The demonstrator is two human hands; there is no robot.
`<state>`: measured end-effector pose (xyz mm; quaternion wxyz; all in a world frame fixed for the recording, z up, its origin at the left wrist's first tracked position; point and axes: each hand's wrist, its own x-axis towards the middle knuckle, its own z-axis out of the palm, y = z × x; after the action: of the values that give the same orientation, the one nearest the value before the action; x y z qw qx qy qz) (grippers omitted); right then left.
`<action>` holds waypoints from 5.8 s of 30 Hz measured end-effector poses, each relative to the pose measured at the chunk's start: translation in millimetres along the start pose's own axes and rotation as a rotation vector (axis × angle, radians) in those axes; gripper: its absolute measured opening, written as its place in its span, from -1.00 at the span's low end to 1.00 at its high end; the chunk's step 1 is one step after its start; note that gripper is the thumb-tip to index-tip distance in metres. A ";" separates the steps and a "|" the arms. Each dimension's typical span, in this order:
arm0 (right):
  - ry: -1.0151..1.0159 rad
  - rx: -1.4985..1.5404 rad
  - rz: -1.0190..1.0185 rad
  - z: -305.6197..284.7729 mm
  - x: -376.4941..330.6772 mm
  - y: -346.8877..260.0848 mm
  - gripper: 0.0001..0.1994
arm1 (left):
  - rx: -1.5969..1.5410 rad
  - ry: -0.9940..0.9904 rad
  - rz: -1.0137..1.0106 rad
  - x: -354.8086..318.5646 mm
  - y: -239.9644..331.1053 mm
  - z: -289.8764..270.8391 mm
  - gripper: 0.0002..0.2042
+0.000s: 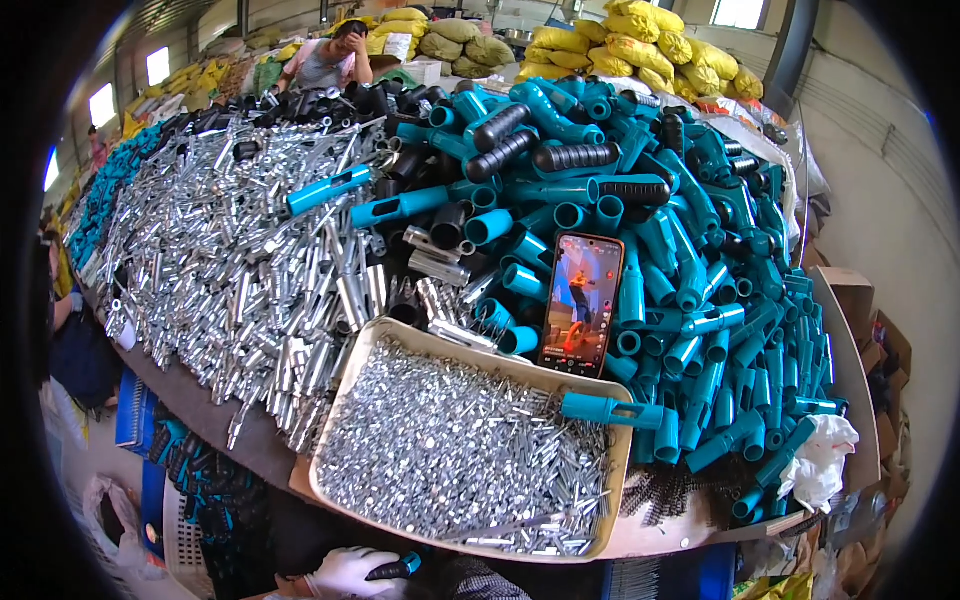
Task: Assembling various metal and plastic components into hand-operated tools at a manufacturing workbench.
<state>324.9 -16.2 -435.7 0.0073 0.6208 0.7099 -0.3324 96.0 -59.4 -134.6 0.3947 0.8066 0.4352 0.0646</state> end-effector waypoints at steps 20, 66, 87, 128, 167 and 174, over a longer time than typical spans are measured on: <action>0.317 0.417 0.296 -56.4 -37.8 94.5 -0.58 | -0.253 -0.173 0.094 16.4 -40.1 22.5 -0.49; 0.071 1.102 0.036 -139.4 -76.6 -102.1 -0.67 | -0.114 0.055 -0.248 56.0 5.6 57.4 -0.64; 0.244 0.359 0.026 -56.3 -44.1 -19.6 -0.59 | -0.145 -0.067 -0.424 85.9 4.1 66.3 -0.66; 0.066 0.707 -0.050 -125.6 -137.8 -114.0 -0.75 | 0.218 1.064 -0.962 -369.7 -204.8 -15.2 -0.41; 1.065 -0.134 -0.579 -458.2 -107.0 -299.5 -0.78 | 0.360 0.591 -0.138 151.1 63.7 -306.2 -0.76; 0.418 0.679 -0.408 -323.2 -232.9 -227.9 -0.76 | -0.868 0.293 0.179 8.0 73.5 -213.2 -0.26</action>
<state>306.3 -66.7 20.1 -0.4063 0.4890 0.6548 -0.4087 53.3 47.7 59.4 0.6229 0.5837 0.3478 0.3878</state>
